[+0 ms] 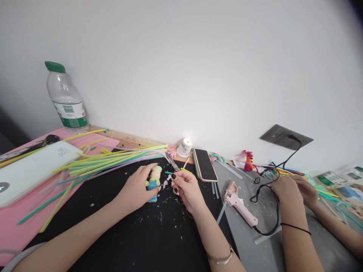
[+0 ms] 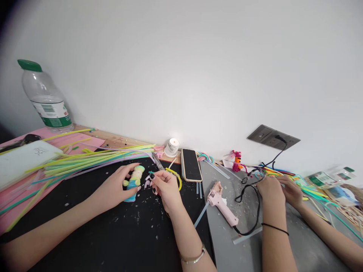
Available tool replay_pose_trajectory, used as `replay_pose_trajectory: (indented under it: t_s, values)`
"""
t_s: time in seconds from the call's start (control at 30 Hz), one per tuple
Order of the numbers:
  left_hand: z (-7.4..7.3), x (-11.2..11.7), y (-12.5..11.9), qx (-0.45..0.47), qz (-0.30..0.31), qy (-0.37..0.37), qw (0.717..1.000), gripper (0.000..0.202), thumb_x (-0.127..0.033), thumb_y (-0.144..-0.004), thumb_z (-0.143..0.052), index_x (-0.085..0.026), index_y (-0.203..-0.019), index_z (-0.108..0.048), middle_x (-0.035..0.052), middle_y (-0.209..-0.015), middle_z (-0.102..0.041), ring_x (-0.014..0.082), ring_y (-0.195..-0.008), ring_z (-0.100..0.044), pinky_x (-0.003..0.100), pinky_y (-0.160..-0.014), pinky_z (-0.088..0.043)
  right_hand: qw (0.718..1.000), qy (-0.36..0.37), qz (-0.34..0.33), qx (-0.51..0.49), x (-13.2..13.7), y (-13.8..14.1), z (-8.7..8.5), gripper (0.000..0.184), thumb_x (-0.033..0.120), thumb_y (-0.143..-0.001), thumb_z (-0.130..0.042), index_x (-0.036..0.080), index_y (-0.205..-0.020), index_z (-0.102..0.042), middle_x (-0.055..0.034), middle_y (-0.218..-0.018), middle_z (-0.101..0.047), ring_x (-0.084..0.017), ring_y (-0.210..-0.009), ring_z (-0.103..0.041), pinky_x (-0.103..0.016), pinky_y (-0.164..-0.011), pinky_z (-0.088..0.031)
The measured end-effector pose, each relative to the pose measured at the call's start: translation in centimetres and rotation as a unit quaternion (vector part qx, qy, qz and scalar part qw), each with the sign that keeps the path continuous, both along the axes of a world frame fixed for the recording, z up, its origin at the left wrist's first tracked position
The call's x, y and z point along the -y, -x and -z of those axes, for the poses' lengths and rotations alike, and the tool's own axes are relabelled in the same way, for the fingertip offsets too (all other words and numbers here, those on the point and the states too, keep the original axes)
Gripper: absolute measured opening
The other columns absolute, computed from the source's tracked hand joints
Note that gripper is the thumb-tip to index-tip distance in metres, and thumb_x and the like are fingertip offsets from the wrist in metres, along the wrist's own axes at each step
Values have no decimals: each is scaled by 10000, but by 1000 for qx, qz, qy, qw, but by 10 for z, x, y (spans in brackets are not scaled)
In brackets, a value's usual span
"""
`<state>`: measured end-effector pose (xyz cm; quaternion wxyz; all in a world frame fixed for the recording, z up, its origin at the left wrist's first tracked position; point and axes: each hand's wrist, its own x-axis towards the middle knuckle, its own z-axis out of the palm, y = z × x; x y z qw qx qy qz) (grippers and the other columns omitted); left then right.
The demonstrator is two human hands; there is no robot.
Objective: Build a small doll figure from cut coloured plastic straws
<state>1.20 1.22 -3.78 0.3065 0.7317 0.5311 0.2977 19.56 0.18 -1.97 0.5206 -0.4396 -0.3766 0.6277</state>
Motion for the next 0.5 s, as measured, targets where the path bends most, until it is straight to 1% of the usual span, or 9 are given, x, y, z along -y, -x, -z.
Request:
replay_pose_trajectory:
  t_s: [0.1,0.17,0.27,0.3,0.33,0.37,0.43,0.5]
  values:
    - [-4,6,-2,83,31,5,996,661,-265,-743,-607,-229,-1367,-390,122,-1338,-448,267,-1060,-589,425,-904,-507,1000,1,7,-9,0,0,-2,235,313,-646,-820,149,-729,-674,5,-612,-652,-52,-450,-479,-168,-425,-386]
    - [-5,9,-5,140,40,13,989,689,-222,-724,-619,-251,-1370,-381,116,-1359,-426,241,-1030,-607,403,-888,-523,1000,-9,13,-15,1,-1,-3,228,294,-635,-826,154,-749,-687,-3,-640,-663,-64,-482,-514,-177,-453,-419]
    - [-3,11,-9,204,28,61,977,816,-197,-677,-660,-266,-1412,-313,115,-1338,-461,220,-955,-641,392,-825,-547,999,-28,25,-12,0,-1,-3,223,255,-614,-835,161,-761,-696,12,-623,-643,-76,-512,-545,-189,-495,-455]
    - [-3,11,-10,219,23,84,972,843,-200,-661,-679,-253,-1414,-304,115,-1313,-494,224,-949,-646,387,-810,-550,999,-35,29,-9,0,-1,-3,224,244,-607,-837,163,-761,-695,15,-622,-639,-77,-518,-552,-191,-507,-462]
    - [-4,10,-11,229,22,106,967,825,-207,-649,-696,-227,-1391,-335,113,-1269,-539,233,-953,-648,383,-805,-548,999,-40,32,-6,0,-1,-3,225,237,-604,-837,164,-760,-692,18,-625,-639,-76,-520,-556,-193,-515,-467]
    - [-5,9,-11,233,26,126,964,751,-219,-649,-706,-199,-1335,-401,108,-1215,-586,243,-963,-647,381,-814,-543,998,-45,35,-3,0,-1,-3,224,235,-605,-834,166,-760,-688,19,-631,-640,-74,-519,-556,-194,-520,-468]
    - [-9,7,-10,228,41,148,961,495,-248,-671,-703,-173,-1131,-536,85,-1086,-660,256,-966,-645,377,-839,-526,998,-55,44,5,0,-1,-3,214,238,-614,-825,169,-748,-674,24,-630,-632,-67,-502,-538,-190,-503,-451]
    - [-13,7,-9,224,45,147,962,299,-264,-717,-669,-189,-986,-562,56,-1007,-682,247,-947,-643,356,-827,-520,996,-70,59,23,1,0,-3,200,242,-630,-813,172,-735,-658,35,-614,-604,-58,-481,-498,-181,-468,-414]
